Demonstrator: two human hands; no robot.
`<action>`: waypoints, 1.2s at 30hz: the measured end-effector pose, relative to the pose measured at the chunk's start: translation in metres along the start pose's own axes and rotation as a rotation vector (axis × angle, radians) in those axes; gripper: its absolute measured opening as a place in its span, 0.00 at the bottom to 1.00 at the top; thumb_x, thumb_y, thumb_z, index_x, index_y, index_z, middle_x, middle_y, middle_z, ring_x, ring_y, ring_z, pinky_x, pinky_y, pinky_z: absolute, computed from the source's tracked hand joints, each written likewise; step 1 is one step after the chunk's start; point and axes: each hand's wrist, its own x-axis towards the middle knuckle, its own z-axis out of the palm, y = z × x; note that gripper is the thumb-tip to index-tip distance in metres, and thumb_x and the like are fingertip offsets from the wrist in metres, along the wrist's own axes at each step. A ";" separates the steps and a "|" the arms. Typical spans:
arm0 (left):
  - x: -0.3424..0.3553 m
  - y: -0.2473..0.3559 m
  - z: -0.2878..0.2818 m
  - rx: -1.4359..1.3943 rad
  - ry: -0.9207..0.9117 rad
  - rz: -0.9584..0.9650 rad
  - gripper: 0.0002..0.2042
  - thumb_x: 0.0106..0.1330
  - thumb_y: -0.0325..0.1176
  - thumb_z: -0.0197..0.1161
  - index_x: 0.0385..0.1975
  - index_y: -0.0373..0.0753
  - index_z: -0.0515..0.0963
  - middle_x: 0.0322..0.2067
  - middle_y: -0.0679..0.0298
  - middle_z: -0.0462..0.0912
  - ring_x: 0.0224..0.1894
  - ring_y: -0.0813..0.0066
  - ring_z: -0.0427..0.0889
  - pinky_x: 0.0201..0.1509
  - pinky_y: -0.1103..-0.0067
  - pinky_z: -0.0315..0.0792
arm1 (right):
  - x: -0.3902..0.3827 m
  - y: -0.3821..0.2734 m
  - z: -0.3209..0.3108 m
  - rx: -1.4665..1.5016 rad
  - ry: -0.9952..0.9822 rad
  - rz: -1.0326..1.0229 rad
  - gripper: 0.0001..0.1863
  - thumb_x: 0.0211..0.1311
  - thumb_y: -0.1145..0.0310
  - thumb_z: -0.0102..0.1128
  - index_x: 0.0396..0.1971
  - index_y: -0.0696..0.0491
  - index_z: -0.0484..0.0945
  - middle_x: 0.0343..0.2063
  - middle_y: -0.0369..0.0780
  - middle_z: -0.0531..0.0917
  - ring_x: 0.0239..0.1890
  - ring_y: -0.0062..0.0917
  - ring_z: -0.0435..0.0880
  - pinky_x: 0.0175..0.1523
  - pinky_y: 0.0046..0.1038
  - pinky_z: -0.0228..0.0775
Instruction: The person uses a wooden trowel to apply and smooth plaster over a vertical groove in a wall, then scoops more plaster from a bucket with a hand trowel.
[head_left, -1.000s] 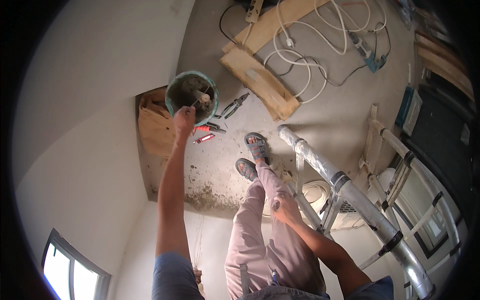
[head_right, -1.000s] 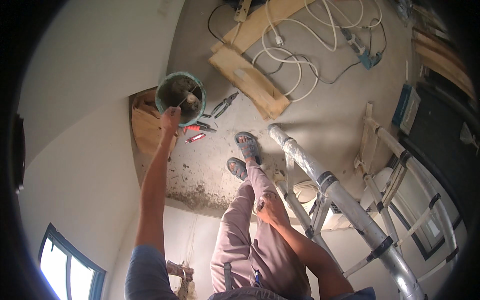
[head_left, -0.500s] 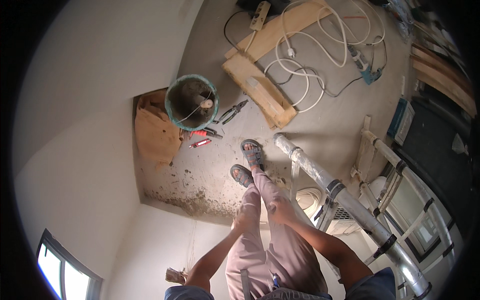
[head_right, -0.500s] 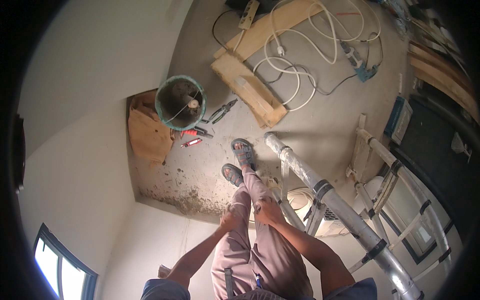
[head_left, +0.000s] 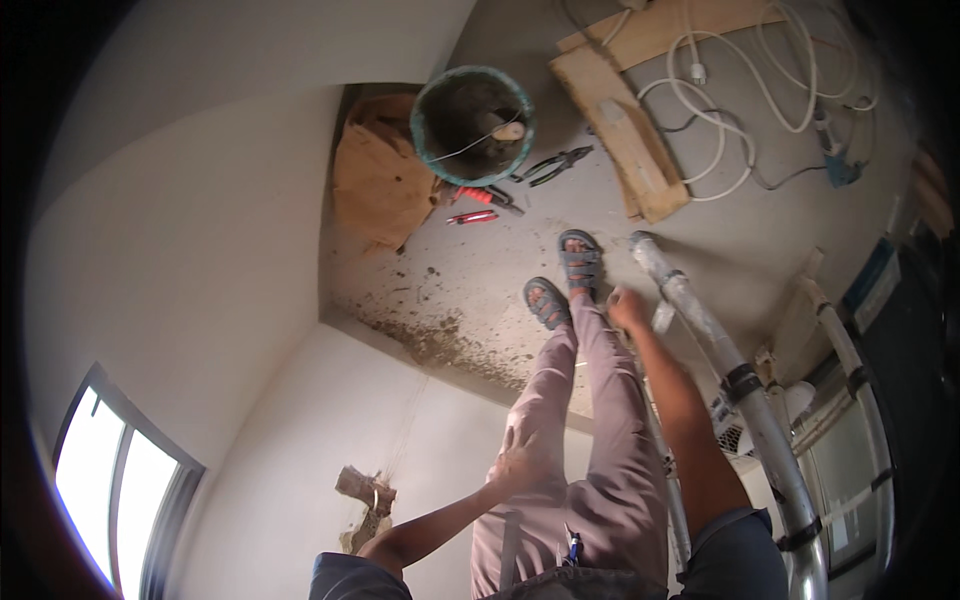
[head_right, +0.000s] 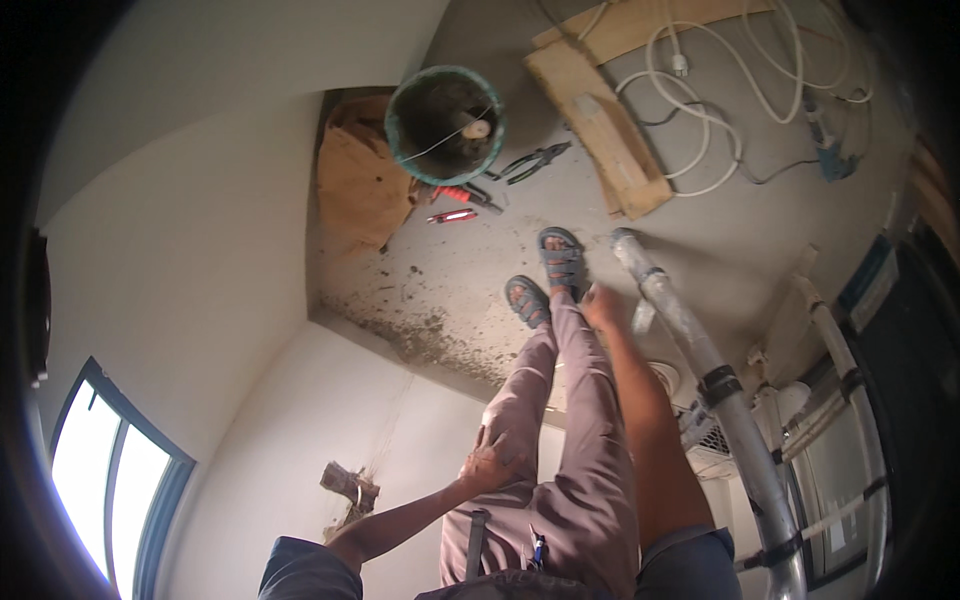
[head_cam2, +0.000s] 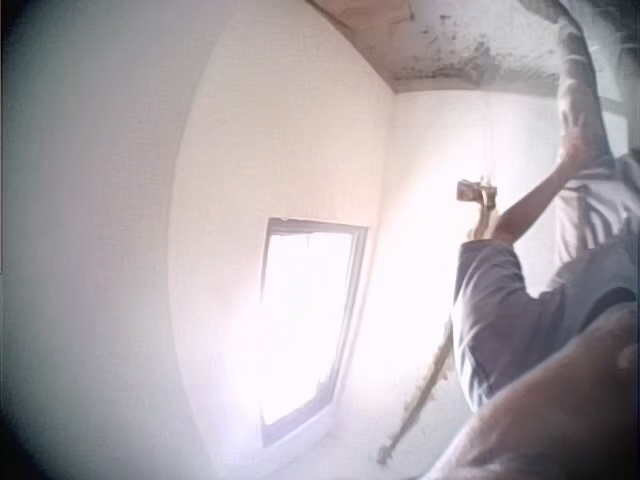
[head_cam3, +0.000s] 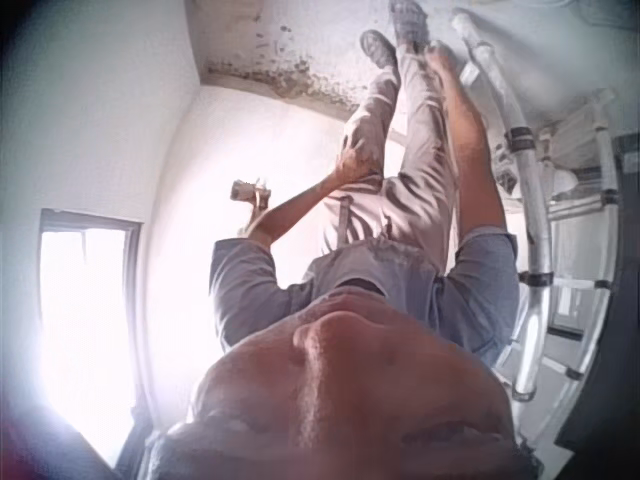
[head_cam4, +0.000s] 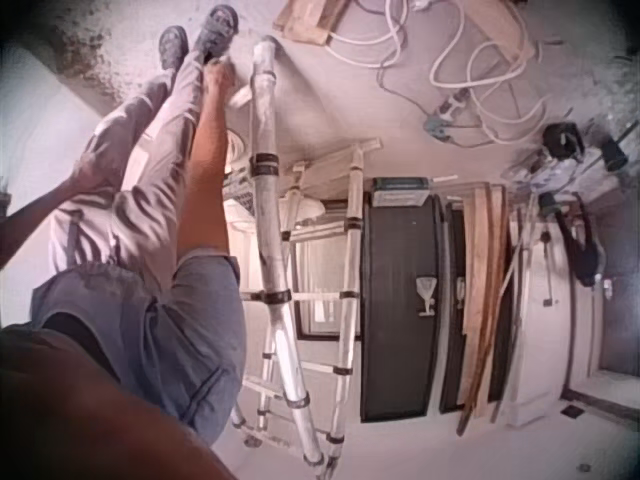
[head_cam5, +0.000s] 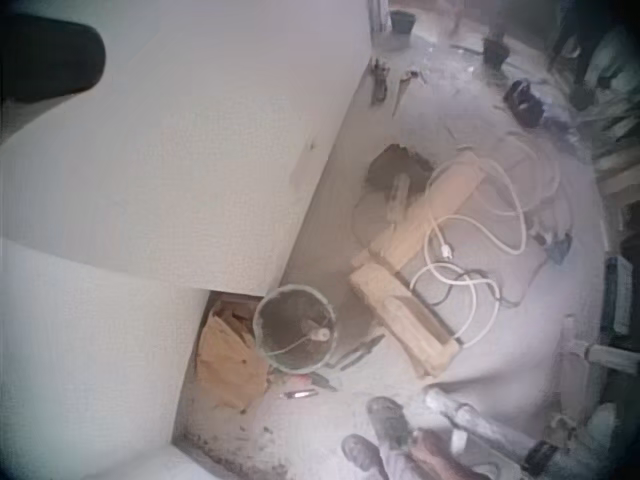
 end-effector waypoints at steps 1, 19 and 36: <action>0.004 0.001 -0.006 0.019 0.019 0.042 0.34 0.60 0.52 0.61 0.65 0.45 0.63 0.65 0.38 0.56 0.69 0.34 0.49 0.69 0.55 0.58 | 0.027 -0.003 -0.005 0.035 0.155 0.056 0.24 0.61 0.54 0.53 0.51 0.55 0.74 0.45 0.53 0.80 0.49 0.47 0.79 0.53 0.44 0.71; 0.043 -0.018 -0.026 0.097 0.207 0.009 0.31 0.57 0.49 0.62 0.56 0.34 0.71 0.67 0.47 0.53 0.69 0.40 0.46 0.64 0.53 0.63 | 0.185 -0.041 -0.159 0.069 0.809 -0.192 0.22 0.58 0.60 0.61 0.46 0.58 0.69 0.43 0.52 0.74 0.47 0.46 0.75 0.53 0.43 0.66; 0.005 0.004 -0.037 -0.263 0.377 0.204 0.24 0.60 0.47 0.62 0.52 0.40 0.75 0.52 0.48 0.75 0.58 0.49 0.71 0.62 0.64 0.67 | -0.148 -0.041 -0.166 0.542 0.374 -0.012 0.37 0.59 0.41 0.56 0.41 0.69 0.75 0.39 0.61 0.80 0.45 0.51 0.81 0.48 0.42 0.74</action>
